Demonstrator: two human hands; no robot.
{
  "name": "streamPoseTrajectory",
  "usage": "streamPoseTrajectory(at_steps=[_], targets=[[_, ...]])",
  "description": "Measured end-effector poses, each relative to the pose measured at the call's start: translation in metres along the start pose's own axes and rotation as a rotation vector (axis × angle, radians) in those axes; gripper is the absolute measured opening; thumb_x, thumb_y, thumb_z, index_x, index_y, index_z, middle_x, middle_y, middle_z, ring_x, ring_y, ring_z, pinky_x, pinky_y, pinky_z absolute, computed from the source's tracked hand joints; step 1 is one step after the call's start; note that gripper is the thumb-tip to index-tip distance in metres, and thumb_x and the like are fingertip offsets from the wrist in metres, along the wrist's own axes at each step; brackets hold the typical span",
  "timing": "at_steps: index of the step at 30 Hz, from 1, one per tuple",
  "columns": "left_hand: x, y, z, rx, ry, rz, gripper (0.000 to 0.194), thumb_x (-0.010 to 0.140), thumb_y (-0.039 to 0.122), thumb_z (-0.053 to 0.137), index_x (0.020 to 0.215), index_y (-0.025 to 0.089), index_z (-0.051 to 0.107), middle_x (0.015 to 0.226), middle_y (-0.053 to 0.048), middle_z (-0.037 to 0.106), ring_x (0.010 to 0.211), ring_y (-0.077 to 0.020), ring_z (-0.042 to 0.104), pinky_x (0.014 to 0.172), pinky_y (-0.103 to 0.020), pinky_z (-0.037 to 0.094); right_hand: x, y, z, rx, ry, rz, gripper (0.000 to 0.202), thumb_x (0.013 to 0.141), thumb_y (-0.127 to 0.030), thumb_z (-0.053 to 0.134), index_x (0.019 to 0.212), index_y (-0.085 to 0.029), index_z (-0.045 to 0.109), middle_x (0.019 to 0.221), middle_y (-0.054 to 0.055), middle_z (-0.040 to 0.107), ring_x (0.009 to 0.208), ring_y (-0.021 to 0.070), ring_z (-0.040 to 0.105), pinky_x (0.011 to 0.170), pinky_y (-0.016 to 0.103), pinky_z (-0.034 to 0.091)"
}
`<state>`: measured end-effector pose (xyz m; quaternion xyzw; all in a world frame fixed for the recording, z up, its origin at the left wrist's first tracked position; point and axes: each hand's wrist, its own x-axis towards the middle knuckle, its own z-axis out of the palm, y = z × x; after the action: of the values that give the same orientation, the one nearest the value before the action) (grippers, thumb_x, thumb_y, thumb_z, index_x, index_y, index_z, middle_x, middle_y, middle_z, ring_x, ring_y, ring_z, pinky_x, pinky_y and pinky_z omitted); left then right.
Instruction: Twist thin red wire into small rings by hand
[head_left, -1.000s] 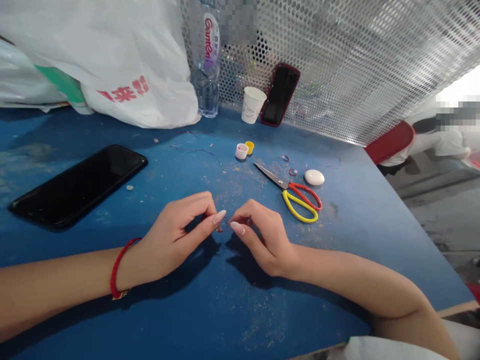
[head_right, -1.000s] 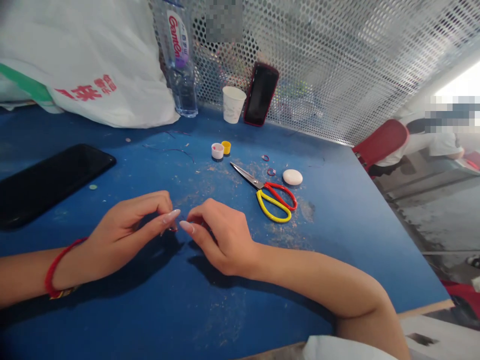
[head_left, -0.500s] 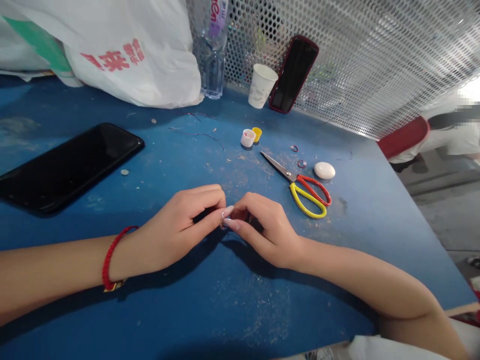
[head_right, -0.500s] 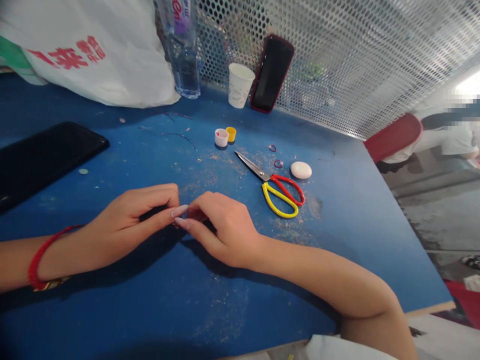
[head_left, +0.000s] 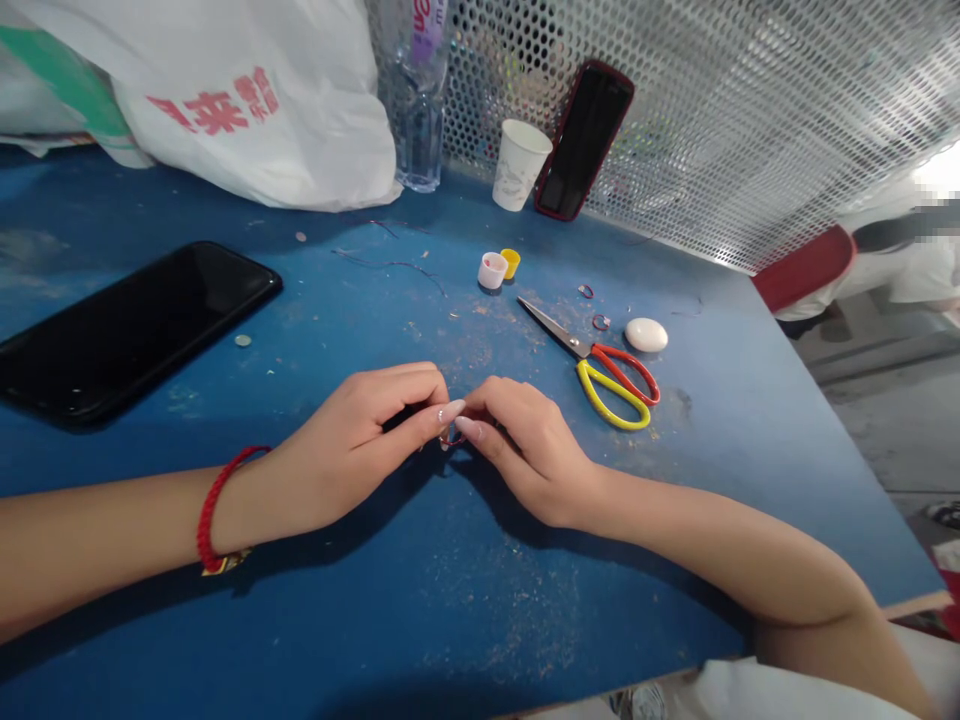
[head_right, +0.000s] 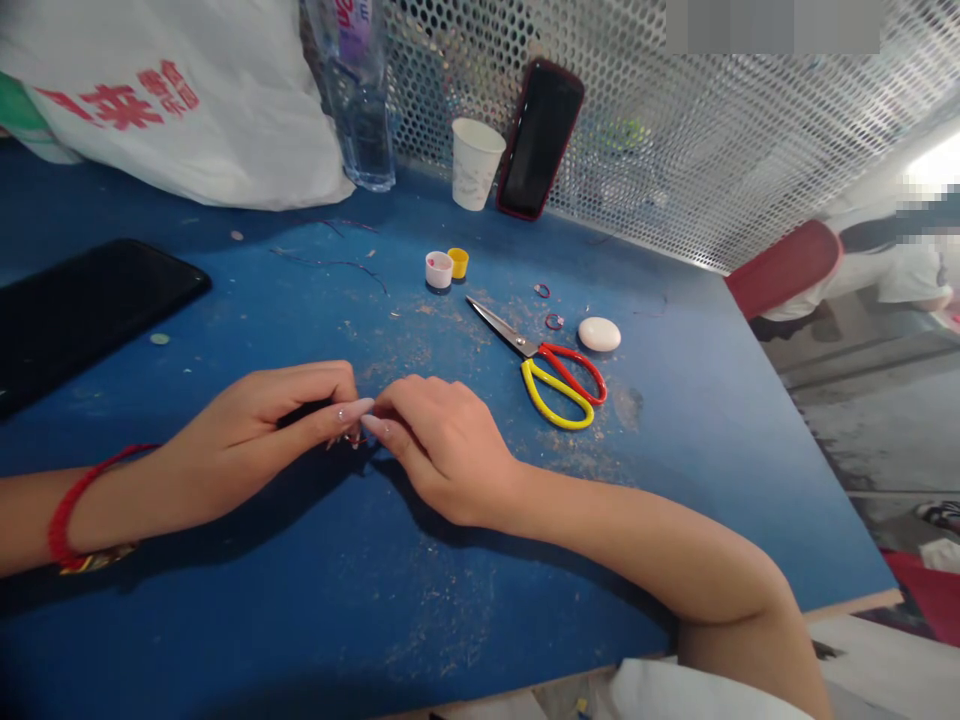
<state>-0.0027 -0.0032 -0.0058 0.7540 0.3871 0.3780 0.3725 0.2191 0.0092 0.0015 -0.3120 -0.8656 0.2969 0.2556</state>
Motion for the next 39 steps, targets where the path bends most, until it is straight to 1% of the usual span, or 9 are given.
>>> streamPoseTrajectory(at_steps=[6,11,14,17,20,24,29,35,39], targets=[[0.0002,-0.0006,-0.0001,0.001,-0.022,0.004,0.037,0.109,0.024,0.054,0.072,0.019,0.056,0.07,0.006,0.052,0.062,-0.0105,0.048,0.058,-0.024,0.038,0.0017,0.0031,0.0007,0.037,-0.024,-0.034,0.03,0.114,-0.04,0.049,0.098,-0.018,0.062,0.088,0.004,0.07,0.078,0.017,0.059,0.076,0.032,0.043],[0.0006,0.0,0.0001,-0.001,-0.057,0.027,0.037,0.11,0.025,0.052,0.075,0.019,0.058,0.072,0.005,0.055,0.064,-0.0107,0.051,0.06,-0.024,0.039,0.0025,0.0054,0.0009,0.154,-0.031,-0.022,0.023,0.111,-0.034,0.055,0.097,-0.019,0.064,0.087,0.003,0.071,0.078,0.0155,0.064,0.077,0.03,0.046],[0.0002,0.0004,-0.0006,0.004,-0.065,0.03,0.037,0.11,0.025,0.053,0.075,0.019,0.059,0.072,0.005,0.055,0.064,-0.0108,0.051,0.061,-0.024,0.039,0.0027,0.0056,0.0011,0.23,-0.023,-0.007,0.017,0.107,-0.029,0.062,0.095,-0.018,0.065,0.081,0.0,0.069,0.072,0.0132,0.061,0.073,0.027,0.045],[-0.0004,0.0004,-0.0011,0.01,-0.072,0.03,0.035,0.11,0.025,0.055,0.075,0.019,0.061,0.073,0.005,0.057,0.065,-0.0112,0.053,0.062,-0.025,0.04,0.0033,0.0049,0.0001,0.27,-0.044,-0.007,0.019,0.106,-0.027,0.064,0.091,-0.017,0.066,0.077,-0.001,0.067,0.069,0.0123,0.06,0.071,0.025,0.044],[-0.0007,0.0003,-0.001,0.026,-0.058,0.042,0.033,0.108,0.024,0.057,0.076,0.019,0.063,0.073,0.005,0.058,0.065,-0.0117,0.053,0.063,-0.025,0.04,0.0043,0.0042,-0.0016,0.273,-0.068,-0.001,0.023,0.108,-0.03,0.062,0.09,-0.017,0.067,0.079,-0.001,0.068,0.071,0.0128,0.061,0.073,0.026,0.045],[-0.0006,0.0006,-0.0014,0.035,-0.054,0.028,0.031,0.107,0.026,0.058,0.077,0.019,0.066,0.074,0.004,0.06,0.067,-0.0119,0.055,0.063,-0.025,0.04,0.0057,0.0044,-0.0031,0.315,-0.089,0.035,0.025,0.108,-0.033,0.061,0.089,-0.018,0.067,0.077,-0.001,0.069,0.071,0.0126,0.063,0.073,0.025,0.046],[0.0003,0.0008,-0.0022,0.029,-0.06,0.006,0.031,0.107,0.028,0.059,0.079,0.02,0.068,0.076,0.004,0.061,0.068,-0.0119,0.055,0.064,-0.025,0.041,0.005,0.0049,-0.0027,0.408,-0.104,0.108,0.024,0.105,-0.033,0.064,0.087,-0.017,0.066,0.074,-0.002,0.068,0.068,0.0118,0.061,0.07,0.025,0.046],[0.0006,0.0015,-0.002,0.022,-0.033,-0.046,0.027,0.106,0.033,0.062,0.083,0.02,0.064,0.076,0.005,0.06,0.068,-0.0124,0.053,0.064,-0.025,0.04,0.0042,0.0046,-0.0022,0.478,-0.106,0.164,0.022,0.102,-0.035,0.067,0.088,-0.018,0.064,0.075,-0.002,0.066,0.068,0.0118,0.059,0.069,0.025,0.047],[0.0008,0.0013,-0.0022,0.011,-0.073,-0.047,0.031,0.109,0.035,0.059,0.083,0.02,0.067,0.079,0.004,0.062,0.071,-0.013,0.056,0.067,-0.026,0.042,0.0045,0.0041,-0.0025,0.511,-0.113,0.181,0.022,0.102,-0.035,0.067,0.088,-0.019,0.063,0.074,-0.002,0.066,0.066,0.0115,0.059,0.067,0.025,0.048]])
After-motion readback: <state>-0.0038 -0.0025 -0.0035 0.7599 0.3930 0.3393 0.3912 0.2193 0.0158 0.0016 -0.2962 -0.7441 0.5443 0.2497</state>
